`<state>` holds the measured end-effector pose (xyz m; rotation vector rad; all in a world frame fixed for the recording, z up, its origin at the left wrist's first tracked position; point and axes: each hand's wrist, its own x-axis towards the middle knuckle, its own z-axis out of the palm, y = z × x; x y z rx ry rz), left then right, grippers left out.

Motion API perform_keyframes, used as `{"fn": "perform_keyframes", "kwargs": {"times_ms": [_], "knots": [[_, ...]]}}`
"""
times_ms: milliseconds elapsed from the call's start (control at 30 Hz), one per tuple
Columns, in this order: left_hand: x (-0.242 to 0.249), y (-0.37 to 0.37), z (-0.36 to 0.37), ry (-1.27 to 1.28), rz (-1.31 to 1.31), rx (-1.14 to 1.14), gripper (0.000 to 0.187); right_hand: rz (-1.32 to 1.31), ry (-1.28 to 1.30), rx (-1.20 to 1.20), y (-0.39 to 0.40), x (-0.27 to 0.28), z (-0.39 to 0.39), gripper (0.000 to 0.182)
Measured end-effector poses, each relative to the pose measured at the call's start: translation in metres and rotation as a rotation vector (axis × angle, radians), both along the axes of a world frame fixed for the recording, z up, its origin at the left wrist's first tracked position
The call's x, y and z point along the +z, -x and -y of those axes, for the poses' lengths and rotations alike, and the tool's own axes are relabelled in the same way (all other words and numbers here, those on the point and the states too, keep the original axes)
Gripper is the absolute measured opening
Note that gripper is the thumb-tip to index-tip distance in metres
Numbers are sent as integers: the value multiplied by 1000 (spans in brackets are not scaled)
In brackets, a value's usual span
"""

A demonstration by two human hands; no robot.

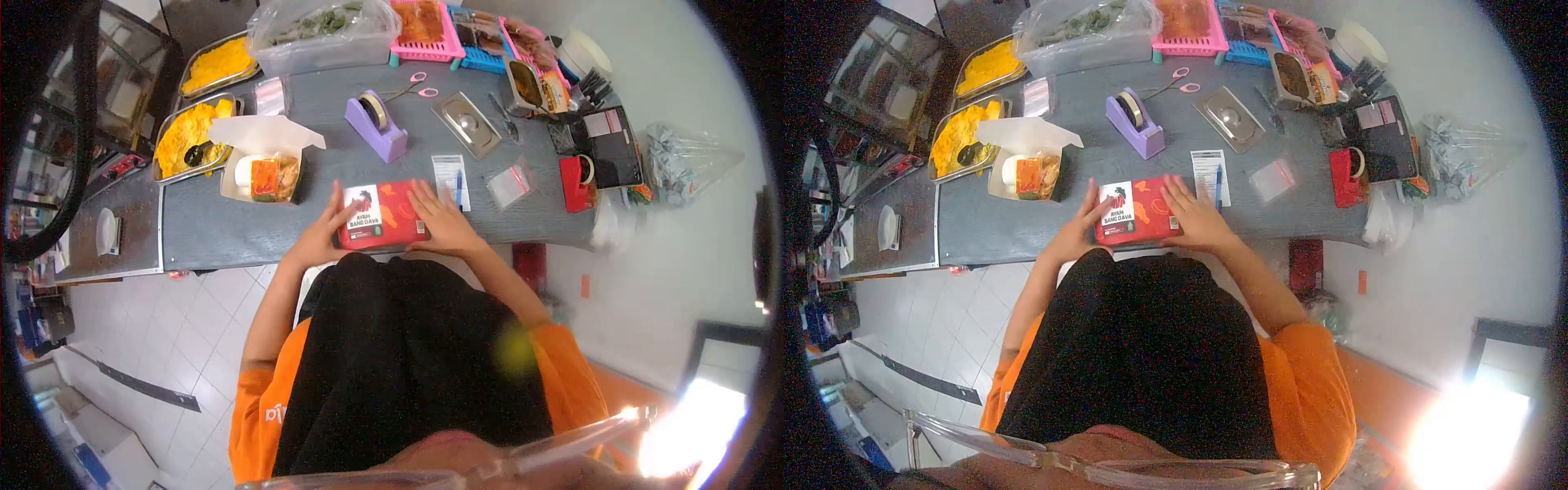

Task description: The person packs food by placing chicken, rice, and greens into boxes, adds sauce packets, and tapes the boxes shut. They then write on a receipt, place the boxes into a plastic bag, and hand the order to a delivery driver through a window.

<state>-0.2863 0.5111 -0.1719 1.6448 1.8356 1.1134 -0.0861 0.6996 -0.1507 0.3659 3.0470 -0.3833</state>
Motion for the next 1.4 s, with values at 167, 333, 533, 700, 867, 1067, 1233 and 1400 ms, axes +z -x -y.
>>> {"fn": "perform_keyframes", "kwargs": {"times_ms": [167,333,533,700,867,1067,1233,1400], "knots": [[9,11,-20,243,-178,-95,75,-80,275,161,11,-12,-18,80],[11,12,-26,293,-172,-38,70,-87,306,117,18,-15,-19,64],[-22,-8,-14,177,-275,79,69,-56,190,211,16,-20,-15,53],[-20,-45,5,441,-719,359,87,-273,-50,175,51,-43,-25,50],[-14,-54,1,408,-703,380,95,-558,464,-389,133,-83,-88,41],[-10,-47,-41,360,-676,478,70,-616,1662,-568,115,-52,-82,16],[-16,-46,-42,345,-621,526,62,-715,523,-349,98,-107,-88,11],[-9,-50,-39,63,-440,768,54,-743,1021,-491,86,-50,-61,21]]}}
